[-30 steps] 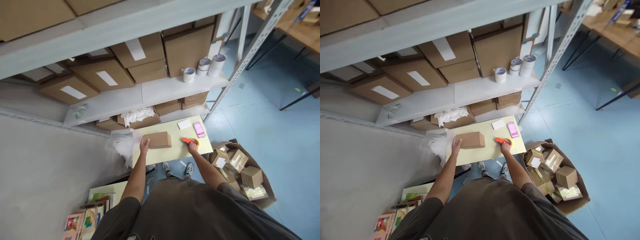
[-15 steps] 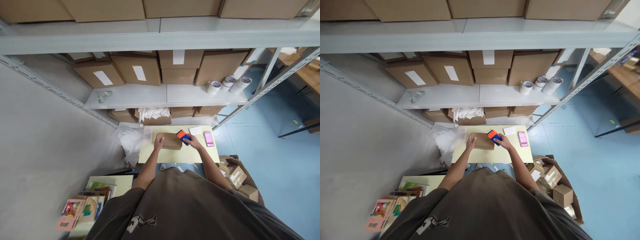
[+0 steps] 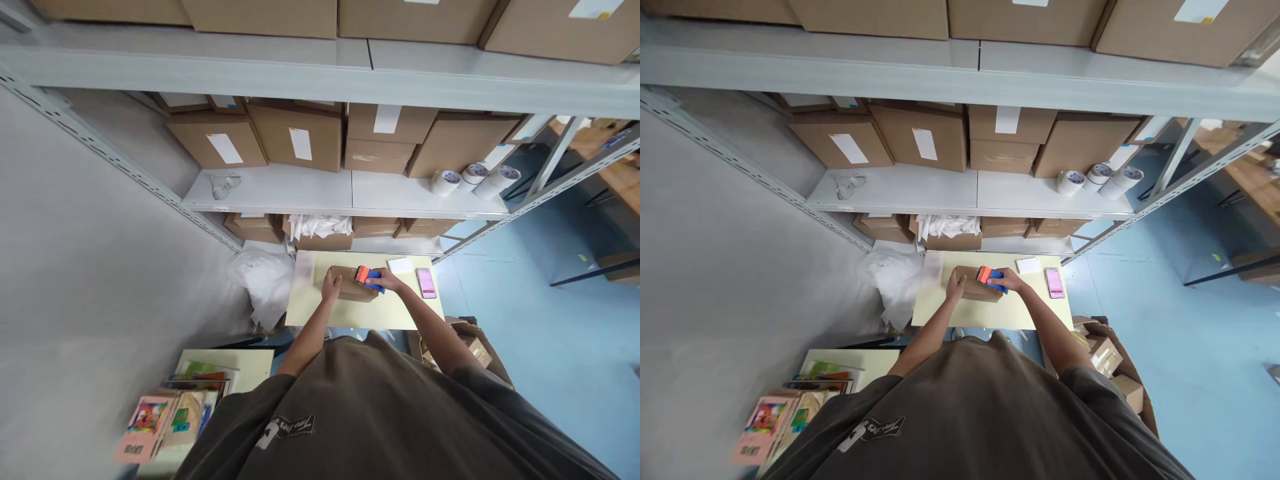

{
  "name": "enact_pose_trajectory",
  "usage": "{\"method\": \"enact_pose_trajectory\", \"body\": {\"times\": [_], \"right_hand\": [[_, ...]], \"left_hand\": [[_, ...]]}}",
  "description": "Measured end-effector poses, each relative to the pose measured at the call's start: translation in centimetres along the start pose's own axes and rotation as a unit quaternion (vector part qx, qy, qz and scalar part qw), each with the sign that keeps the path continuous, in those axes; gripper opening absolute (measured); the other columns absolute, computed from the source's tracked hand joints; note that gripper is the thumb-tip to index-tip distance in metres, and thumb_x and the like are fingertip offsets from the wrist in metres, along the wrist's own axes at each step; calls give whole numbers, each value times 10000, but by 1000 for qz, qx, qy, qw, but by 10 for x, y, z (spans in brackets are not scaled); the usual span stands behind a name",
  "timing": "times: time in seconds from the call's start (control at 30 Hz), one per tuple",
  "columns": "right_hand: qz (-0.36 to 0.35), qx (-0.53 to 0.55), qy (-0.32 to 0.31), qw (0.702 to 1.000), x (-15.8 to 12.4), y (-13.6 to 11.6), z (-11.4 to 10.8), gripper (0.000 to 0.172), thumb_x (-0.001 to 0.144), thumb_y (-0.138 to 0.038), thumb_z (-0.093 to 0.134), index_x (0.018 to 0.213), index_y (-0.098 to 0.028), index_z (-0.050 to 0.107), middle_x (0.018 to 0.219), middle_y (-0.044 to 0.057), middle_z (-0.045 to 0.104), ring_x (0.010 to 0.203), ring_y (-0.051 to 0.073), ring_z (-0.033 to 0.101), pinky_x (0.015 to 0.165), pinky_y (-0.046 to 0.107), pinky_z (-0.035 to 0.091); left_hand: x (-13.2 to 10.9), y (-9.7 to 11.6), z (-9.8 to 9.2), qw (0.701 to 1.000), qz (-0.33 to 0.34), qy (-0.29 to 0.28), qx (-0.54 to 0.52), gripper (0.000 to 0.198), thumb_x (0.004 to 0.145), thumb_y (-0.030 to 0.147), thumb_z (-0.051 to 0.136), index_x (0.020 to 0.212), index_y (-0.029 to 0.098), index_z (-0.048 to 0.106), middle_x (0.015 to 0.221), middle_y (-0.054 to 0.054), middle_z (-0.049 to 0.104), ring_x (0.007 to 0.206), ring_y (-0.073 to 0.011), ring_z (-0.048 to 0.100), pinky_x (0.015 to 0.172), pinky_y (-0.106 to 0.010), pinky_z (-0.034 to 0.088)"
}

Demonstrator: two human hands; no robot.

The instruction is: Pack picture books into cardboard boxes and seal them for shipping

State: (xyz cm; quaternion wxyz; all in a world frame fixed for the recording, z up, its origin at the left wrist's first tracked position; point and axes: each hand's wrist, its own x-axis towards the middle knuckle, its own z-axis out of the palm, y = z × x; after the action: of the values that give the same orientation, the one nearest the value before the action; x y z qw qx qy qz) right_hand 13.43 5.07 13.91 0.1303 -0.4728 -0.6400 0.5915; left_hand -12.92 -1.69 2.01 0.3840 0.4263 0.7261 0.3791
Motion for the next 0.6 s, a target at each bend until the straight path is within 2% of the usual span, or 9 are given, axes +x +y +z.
{"method": "enact_pose_trajectory", "body": {"times": [0.17, 0.27, 0.33, 0.4, 0.43, 0.5, 0.57, 0.6], "right_hand": [[-5, -23, 5, 1000, 2, -2, 1, 591, 625, -725, 871, 742, -186, 659, 681, 11, 619, 641, 162, 555, 530, 261, 446], [-16, -39, 12, 999, 3, -5, 2, 608, 619, -758, 840, 714, -195, 630, 664, -5, 587, 647, 161, 537, 547, 262, 425], [-24, -55, 13, 998, 4, -7, 3, 615, 607, -766, 835, 694, -200, 611, 650, -13, 567, 645, 159, 524, 556, 264, 409], [-31, -66, 13, 997, 4, -9, 4, 617, 604, -772, 828, 677, -207, 590, 638, -21, 546, 641, 155, 509, 560, 263, 390], [-33, -72, 13, 997, 4, -9, 5, 617, 606, -775, 821, 671, -211, 581, 633, -26, 536, 640, 153, 501, 561, 261, 383], [-38, -82, 12, 996, 4, -11, 5, 610, 626, -781, 801, 666, -217, 570, 629, -34, 522, 641, 151, 489, 566, 258, 373], [-43, -93, 12, 995, 3, -12, 5, 606, 642, -786, 782, 657, -224, 557, 624, -39, 507, 640, 150, 477, 568, 256, 360], [-47, -99, 13, 994, 3, -12, 6, 605, 648, -788, 776, 653, -227, 552, 624, -40, 499, 639, 149, 470, 569, 257, 353]], "left_hand": [[-6, 11, -4, 1000, -16, -3, 25, 739, 1018, 466, 601, 1662, 177, 384, 1650, -181, 504, 1519, -320, 492, 1227, -423, 412], [-15, 20, -8, 997, -19, 46, 66, 822, 978, 464, 658, 1675, 156, 349, 1665, -214, 466, 1537, -356, 454, 1234, -461, 398], [-20, 28, -11, 990, 0, 108, 90, 784, 958, 484, 682, 1628, 162, 433, 1629, -221, 503, 1531, -373, 448, 1235, -481, 392], [-24, 36, -15, 988, 12, 129, 84, 600, 986, 539, 630, 1469, 184, 618, 1464, -206, 650, 1430, -367, 550, 1176, -475, 447], [-26, 41, -16, 992, -1, 107, 63, 535, 1006, 581, 581, 1346, 186, 705, 1317, -198, 729, 1325, -358, 629, 1104, -461, 498], [-26, 51, -19, 998, -54, 18, -12, 596, 1021, 676, 494, 1108, 168, 793, 998, -183, 788, 1056, -330, 734, 894, -415, 569], [-25, 60, -22, 987, -100, -65, -103, 687, 993, 747, 493, 984, 136, 807, 802, -164, 763, 848, -295, 742, 715, -365, 550], [-24, 64, -23, 981, -107, -84, -138, 697, 968, 763, 531, 961, 123, 809, 755, -151, 749, 784, -276, 729, 664, -345, 526]]}}
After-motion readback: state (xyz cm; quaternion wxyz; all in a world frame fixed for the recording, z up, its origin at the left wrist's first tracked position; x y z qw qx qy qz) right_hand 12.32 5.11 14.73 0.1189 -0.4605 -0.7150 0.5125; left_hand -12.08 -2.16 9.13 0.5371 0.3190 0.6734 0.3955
